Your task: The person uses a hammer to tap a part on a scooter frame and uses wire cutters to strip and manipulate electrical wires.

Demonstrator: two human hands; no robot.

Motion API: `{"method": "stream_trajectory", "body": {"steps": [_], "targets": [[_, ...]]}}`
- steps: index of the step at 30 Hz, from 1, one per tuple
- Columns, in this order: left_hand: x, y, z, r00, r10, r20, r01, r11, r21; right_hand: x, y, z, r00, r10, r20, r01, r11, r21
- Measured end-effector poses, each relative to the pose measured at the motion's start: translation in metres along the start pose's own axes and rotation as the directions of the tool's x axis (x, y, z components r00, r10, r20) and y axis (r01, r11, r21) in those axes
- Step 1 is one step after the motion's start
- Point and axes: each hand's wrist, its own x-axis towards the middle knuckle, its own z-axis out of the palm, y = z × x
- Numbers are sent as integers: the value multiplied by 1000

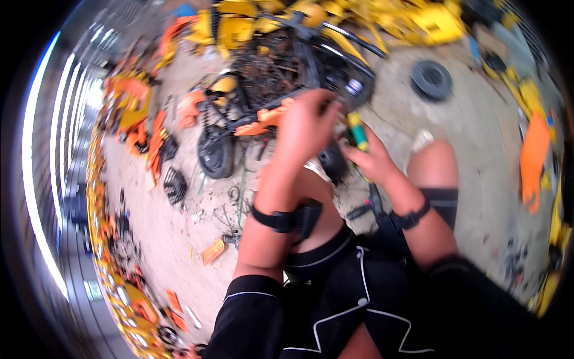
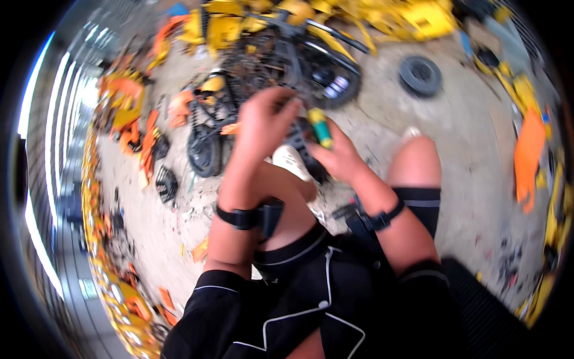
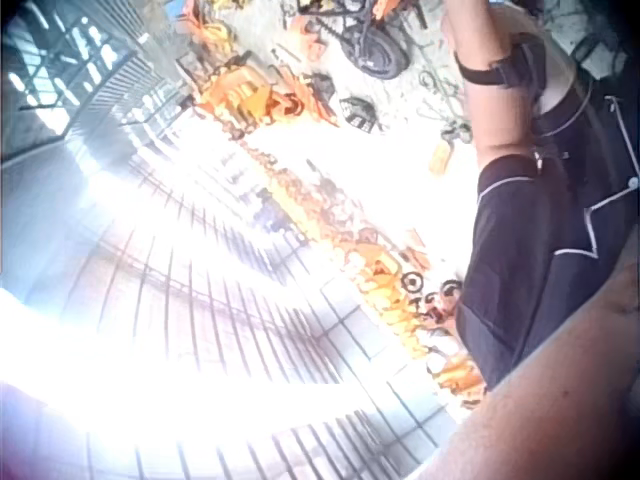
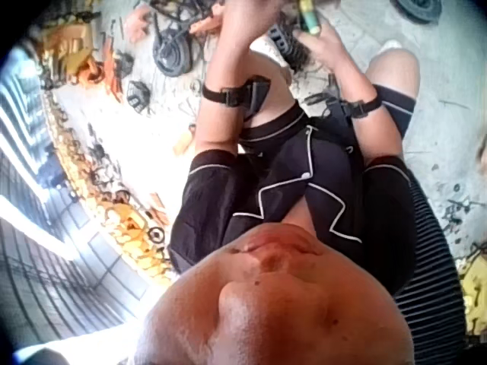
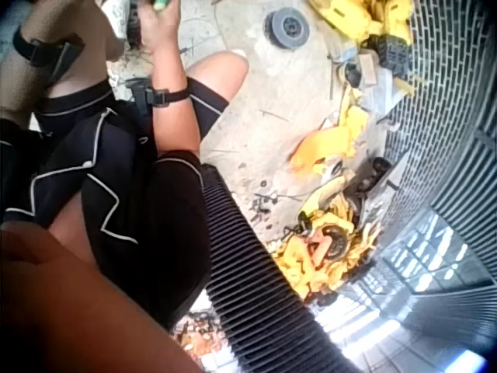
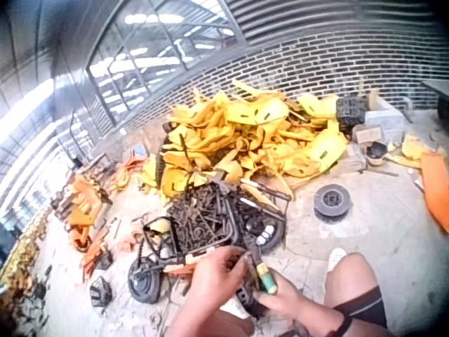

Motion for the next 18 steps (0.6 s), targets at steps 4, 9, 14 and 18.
{"method": "stream_trajectory", "body": {"steps": [4,9,14,18], "targets": [[-6,-2,-3,1000,-21,-21,23,998,63,-2,3,12,991,124,43,-130,970,204],[-1,4,5,995,84,-46,-87,992,-87,-6,-5,4,979,187,86,-206,882,423],[-10,9,-5,993,96,-68,-105,982,-157,-11,-5,11,979,30,200,-114,898,425],[-9,18,-5,988,148,-51,-156,950,-270,-21,-14,29,997,-42,65,5,876,482]]}}
